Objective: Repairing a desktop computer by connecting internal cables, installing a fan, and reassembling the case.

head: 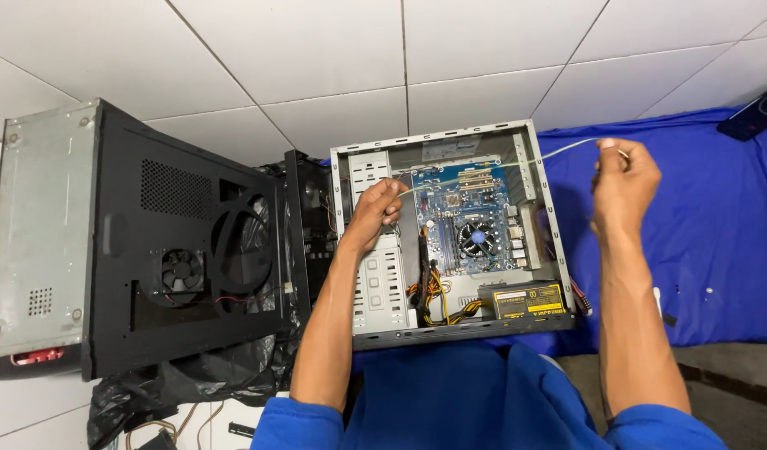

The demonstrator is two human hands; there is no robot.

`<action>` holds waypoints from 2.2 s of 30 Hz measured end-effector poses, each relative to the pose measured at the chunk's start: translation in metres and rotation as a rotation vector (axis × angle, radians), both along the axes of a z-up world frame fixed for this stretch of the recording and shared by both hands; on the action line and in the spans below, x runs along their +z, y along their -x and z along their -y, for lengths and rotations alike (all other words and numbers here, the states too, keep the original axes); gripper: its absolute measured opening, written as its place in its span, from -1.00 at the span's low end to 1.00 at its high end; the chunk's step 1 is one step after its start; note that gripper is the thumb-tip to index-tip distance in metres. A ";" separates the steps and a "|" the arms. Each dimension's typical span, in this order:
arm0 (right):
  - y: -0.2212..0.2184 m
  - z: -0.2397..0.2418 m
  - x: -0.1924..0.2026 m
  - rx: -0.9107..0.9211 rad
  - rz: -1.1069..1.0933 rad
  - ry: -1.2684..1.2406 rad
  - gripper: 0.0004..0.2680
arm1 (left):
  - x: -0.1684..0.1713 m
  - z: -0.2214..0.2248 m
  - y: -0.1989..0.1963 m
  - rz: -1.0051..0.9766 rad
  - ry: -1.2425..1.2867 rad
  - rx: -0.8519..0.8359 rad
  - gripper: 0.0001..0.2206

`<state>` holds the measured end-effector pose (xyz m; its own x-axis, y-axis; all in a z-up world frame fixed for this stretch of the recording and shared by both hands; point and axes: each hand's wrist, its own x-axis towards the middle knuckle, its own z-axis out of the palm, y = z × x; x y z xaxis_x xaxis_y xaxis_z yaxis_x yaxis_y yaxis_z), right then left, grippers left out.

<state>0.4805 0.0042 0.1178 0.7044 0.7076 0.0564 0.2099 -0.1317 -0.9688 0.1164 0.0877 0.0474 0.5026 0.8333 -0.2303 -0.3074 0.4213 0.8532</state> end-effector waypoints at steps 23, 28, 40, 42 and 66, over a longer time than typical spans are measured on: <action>0.014 0.014 -0.010 0.145 -0.221 0.061 -0.75 | -0.015 0.009 0.004 0.001 0.031 -0.023 -0.61; 0.019 0.018 -0.019 0.334 -0.595 -0.070 -0.63 | -0.025 0.009 0.003 -0.009 0.025 0.008 -0.61; 0.009 0.031 0.009 0.375 -0.737 -0.217 -0.63 | -0.033 0.006 0.003 0.001 0.045 0.024 -0.70; -0.015 0.040 0.030 0.273 -0.636 -0.388 -0.67 | -0.033 0.008 0.003 -0.019 0.050 0.047 -0.75; -0.201 0.155 -0.243 -0.014 0.402 0.640 -0.65 | -0.039 0.007 -0.016 -0.275 -0.059 0.134 -0.70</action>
<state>0.6818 -0.1508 -0.1248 0.7253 0.6799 -0.1082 0.5252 -0.6481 -0.5515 0.1328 0.0808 0.0089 0.3129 0.9038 -0.2918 -0.1111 0.3400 0.9339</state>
